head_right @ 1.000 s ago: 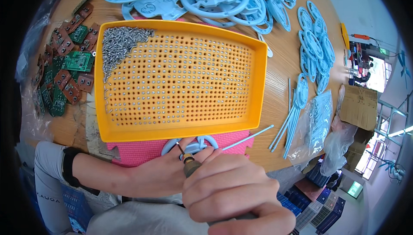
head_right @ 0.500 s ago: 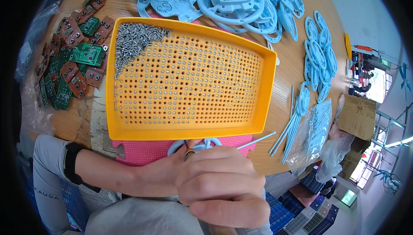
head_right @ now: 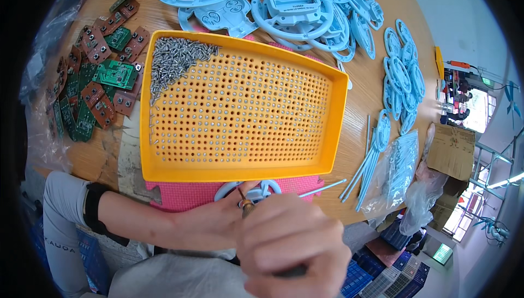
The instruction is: The person uses a handheld electric screwdriver to fasten screws into light blue plastic circular frames containing small circuit boards. The person repeatedly picks up a frame, aligns it on a pink mat, and drives screws into the frame using the tool. The workspace is cluttered with piles of plastic frames, circuit boards, and a yellow tray of screws.
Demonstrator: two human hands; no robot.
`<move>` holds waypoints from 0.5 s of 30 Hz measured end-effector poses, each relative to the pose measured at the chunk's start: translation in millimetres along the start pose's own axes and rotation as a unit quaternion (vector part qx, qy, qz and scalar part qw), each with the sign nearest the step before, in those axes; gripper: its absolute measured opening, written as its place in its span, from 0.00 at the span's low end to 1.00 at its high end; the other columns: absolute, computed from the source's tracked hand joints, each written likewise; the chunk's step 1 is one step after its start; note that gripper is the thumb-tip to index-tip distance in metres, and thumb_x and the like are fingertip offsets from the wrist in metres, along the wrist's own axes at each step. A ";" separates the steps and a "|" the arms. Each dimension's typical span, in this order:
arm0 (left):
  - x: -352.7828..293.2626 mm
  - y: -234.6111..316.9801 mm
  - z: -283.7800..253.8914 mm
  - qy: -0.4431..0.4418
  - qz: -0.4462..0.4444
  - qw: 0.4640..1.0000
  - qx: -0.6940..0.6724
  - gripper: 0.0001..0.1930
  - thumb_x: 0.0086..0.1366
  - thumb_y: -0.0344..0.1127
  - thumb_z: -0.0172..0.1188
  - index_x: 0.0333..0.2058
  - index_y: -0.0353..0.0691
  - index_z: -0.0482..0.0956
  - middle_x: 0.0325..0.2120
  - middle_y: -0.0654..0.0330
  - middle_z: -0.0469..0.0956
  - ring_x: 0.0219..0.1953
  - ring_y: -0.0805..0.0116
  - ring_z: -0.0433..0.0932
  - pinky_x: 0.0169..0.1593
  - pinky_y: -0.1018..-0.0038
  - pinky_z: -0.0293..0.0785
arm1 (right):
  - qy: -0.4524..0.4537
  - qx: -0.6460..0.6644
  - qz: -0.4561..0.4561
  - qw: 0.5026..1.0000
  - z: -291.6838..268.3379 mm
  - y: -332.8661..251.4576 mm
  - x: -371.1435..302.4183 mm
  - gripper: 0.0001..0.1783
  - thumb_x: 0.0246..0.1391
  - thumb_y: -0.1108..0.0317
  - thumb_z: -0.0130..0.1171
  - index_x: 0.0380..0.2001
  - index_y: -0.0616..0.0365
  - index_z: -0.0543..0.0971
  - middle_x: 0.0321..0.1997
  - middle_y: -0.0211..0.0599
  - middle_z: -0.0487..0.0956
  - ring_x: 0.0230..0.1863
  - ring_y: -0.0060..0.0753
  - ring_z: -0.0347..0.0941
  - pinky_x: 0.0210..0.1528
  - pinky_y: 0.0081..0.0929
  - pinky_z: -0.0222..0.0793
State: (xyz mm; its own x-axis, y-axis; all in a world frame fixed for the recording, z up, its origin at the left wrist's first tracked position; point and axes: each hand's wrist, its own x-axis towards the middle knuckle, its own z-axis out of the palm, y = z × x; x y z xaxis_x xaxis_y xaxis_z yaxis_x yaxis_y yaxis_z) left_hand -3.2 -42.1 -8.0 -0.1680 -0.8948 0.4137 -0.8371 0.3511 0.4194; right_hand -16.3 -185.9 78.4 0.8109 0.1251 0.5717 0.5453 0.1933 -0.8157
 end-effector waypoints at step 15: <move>1.7 -2.5 -11.9 -0.049 0.011 0.999 0.006 0.20 0.58 0.42 0.51 0.45 0.40 0.81 0.50 0.58 0.74 0.61 0.59 0.60 0.65 0.47 0.55 | 0.104 -0.221 -0.049 0.968 -17.1 16.2 -0.1 0.38 0.52 0.32 0.53 0.43 0.59 0.64 0.17 0.31 0.73 0.12 0.24 0.69 0.14 0.18 0.63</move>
State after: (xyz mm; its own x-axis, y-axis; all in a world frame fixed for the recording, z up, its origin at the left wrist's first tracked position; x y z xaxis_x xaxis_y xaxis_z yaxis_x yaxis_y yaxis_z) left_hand 4.8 -41.2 1.3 -0.2361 -0.9094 0.3425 -0.8391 0.3685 0.4001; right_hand -3.9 -199.4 63.6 0.7510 -0.0805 0.6554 0.6219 -0.2472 -0.7430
